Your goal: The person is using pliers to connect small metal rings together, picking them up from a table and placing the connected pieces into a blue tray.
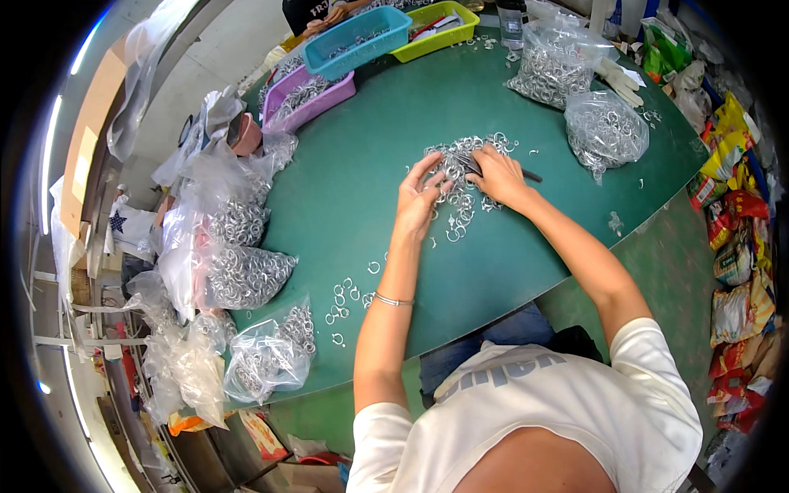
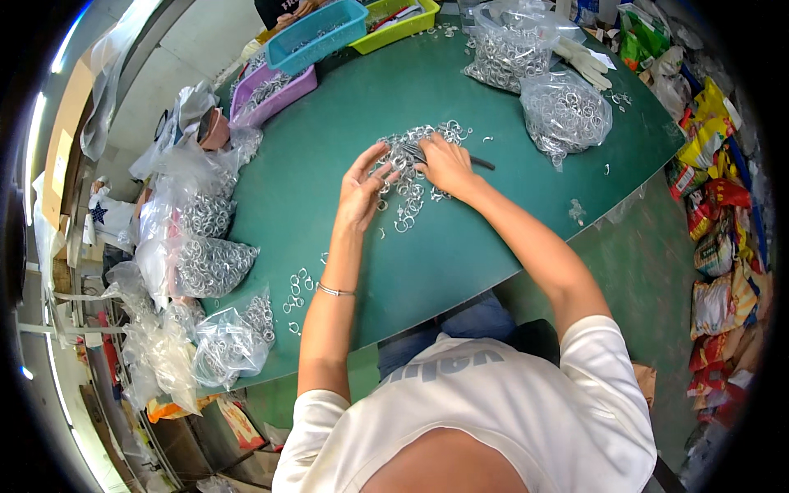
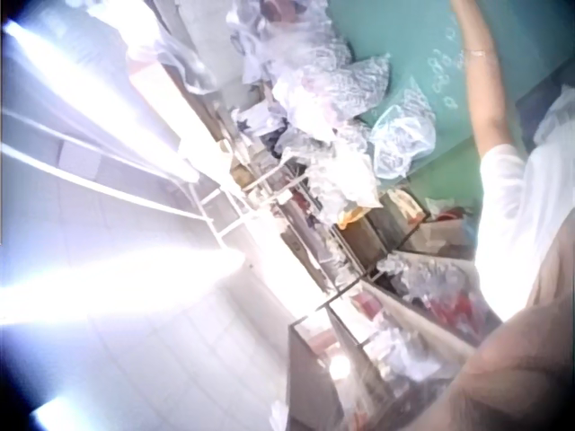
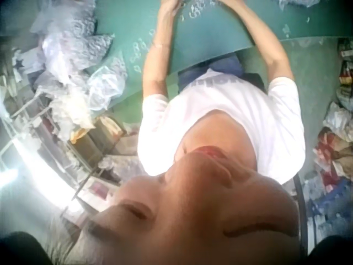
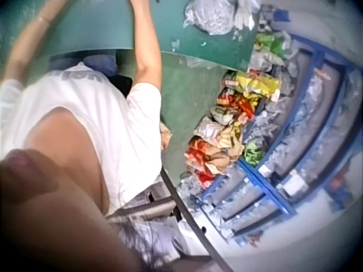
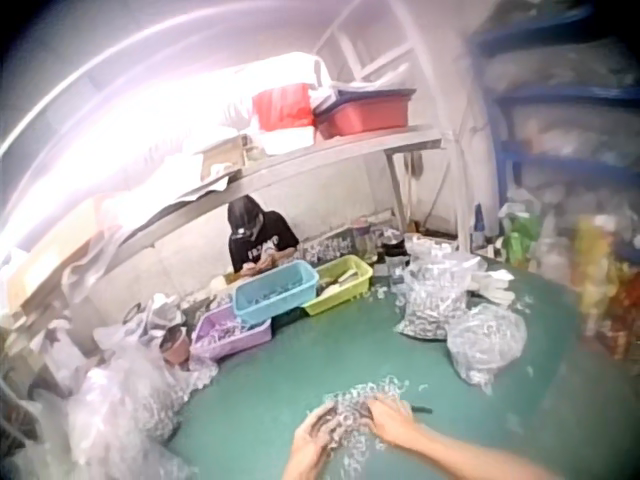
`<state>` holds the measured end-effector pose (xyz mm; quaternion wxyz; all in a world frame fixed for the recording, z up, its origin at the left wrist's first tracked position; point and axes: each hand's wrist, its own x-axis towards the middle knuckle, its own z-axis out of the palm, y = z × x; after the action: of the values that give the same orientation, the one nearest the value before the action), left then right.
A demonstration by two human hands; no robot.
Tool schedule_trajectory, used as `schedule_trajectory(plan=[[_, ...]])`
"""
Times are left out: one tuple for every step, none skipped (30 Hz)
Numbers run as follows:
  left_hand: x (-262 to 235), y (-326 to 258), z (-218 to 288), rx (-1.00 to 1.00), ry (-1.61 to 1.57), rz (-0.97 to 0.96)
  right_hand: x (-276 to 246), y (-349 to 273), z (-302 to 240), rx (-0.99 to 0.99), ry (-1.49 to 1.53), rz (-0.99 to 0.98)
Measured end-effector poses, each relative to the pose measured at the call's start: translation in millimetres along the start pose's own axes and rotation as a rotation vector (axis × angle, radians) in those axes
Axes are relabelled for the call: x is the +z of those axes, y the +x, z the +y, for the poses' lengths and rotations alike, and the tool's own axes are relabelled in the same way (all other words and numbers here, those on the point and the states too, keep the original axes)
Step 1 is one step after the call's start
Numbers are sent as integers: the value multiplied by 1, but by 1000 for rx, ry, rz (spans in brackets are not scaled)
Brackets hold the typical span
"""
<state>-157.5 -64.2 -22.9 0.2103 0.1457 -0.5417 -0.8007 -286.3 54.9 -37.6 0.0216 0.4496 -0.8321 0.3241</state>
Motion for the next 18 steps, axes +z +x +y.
schedule_trajectory(plan=[[0, 0, 3, 30, 205, -47, 4, 2, 4, -10, -31, 1], [0, 0, 6, 60, 411, -98, 7, 6, 7, -18, -63, 2], [-3, 0, 12, 92, 620, -143, 5, 11, 8, 20, -91, 11], [-5, 1, 18, 91, 993, -146, -2, 16, 11, 58, -121, 20], [-9, 1, 16, 29, 789, -72, -9, 18, 10, 90, -146, 26], [-14, 3, 13, -27, 585, 0, -16, 20, 8, 144, -146, 4], [-19, 3, 10, -79, 380, 70, -23, 20, 6, 198, -147, -18], [-21, 4, 10, -126, 312, 97, -28, 19, 5, 248, -133, -100], [-22, 2, 8, -133, 197, 116, -26, 16, 6, 224, -13, -173], [-22, -1, 6, -137, 83, 136, -21, 13, 8, 199, 108, -246], [-21, -3, 6, -141, -33, 151, -19, 11, 7, 175, 225, -316], [-21, -6, 8, -149, -101, 159, -14, 5, 3, 163, 335, -449], [-21, -10, 11, -156, -169, 168, -8, 2, -4, 117, 362, -503], [-22, -16, 12, -165, -239, 179, -5, -1, -18, 113, 285, -497], [-23, -20, 10, -130, -199, 184, -3, -2, -31, 110, 211, -486], [-25, -24, 5, -96, -159, 190, 9, -1, -34, 164, 193, -417], [-29, -29, 1, -56, -119, 200, 12, 0, -41, 134, 141, -398], [-35, -32, -6, -42, -69, 203, 14, 0, -48, 105, 89, -373]])
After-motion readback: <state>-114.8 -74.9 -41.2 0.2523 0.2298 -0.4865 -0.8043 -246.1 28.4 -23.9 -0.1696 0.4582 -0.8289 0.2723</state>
